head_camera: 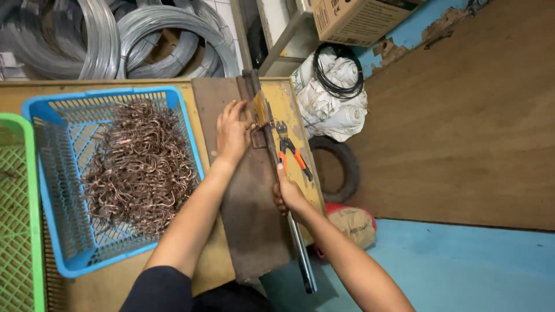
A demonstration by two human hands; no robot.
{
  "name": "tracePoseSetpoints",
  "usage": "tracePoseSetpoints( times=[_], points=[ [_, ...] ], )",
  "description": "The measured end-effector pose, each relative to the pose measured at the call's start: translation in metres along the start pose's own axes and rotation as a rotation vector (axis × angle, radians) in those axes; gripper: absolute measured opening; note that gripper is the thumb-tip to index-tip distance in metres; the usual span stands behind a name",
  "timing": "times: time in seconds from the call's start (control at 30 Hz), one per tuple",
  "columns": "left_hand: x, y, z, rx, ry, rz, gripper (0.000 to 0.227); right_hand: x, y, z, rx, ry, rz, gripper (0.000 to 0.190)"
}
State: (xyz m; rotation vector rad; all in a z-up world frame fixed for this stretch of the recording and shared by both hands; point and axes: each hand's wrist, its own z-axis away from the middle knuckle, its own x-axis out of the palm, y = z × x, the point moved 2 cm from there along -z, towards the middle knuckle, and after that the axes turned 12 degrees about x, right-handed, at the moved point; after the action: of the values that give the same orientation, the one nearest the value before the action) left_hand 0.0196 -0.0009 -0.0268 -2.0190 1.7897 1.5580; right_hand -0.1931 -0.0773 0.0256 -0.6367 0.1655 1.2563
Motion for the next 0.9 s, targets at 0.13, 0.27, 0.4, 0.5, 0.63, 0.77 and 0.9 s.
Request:
tracePoseSetpoints(
  times=[0.13, 0.27, 0.4, 0.5, 0.63, 0.77, 0.9],
  points=[
    [-0.011, 0.012, -0.015, 0.028, -0.012, -0.087, 0.014, 0.007, -0.002, -0.01, -0.035, 0.193, 0.253, 0.096],
    [-0.03, 0.029, -0.027, 0.058, -0.043, -0.173, 0.014, 0.006, 0.003, -0.034, -0.042, 0.218, 0.252, 0.095],
    [-0.032, 0.034, -0.026, 0.056, -0.081, -0.201, 0.011, 0.009, -0.005, 0.0, -0.039, 0.227, 0.22, 0.096],
    [-0.026, 0.034, -0.026, 0.009, -0.092, -0.145, 0.008, 0.008, 0.008, -0.037, -0.083, 0.245, 0.254, 0.098],
    [-0.027, 0.038, -0.02, -0.068, -0.099, -0.075, 0.007, 0.013, 0.014, -0.028, -0.068, 0.258, 0.235, 0.107],
    [-0.022, 0.031, -0.027, -0.049, -0.036, -0.146, 0.014, 0.009, 0.012, -0.049, -0.027, 0.251, 0.233, 0.109],
    [-0.023, 0.031, -0.024, -0.137, -0.05, -0.061, 0.023, 0.013, -0.007, 0.0, -0.022, 0.242, 0.2, 0.104]
  ],
)
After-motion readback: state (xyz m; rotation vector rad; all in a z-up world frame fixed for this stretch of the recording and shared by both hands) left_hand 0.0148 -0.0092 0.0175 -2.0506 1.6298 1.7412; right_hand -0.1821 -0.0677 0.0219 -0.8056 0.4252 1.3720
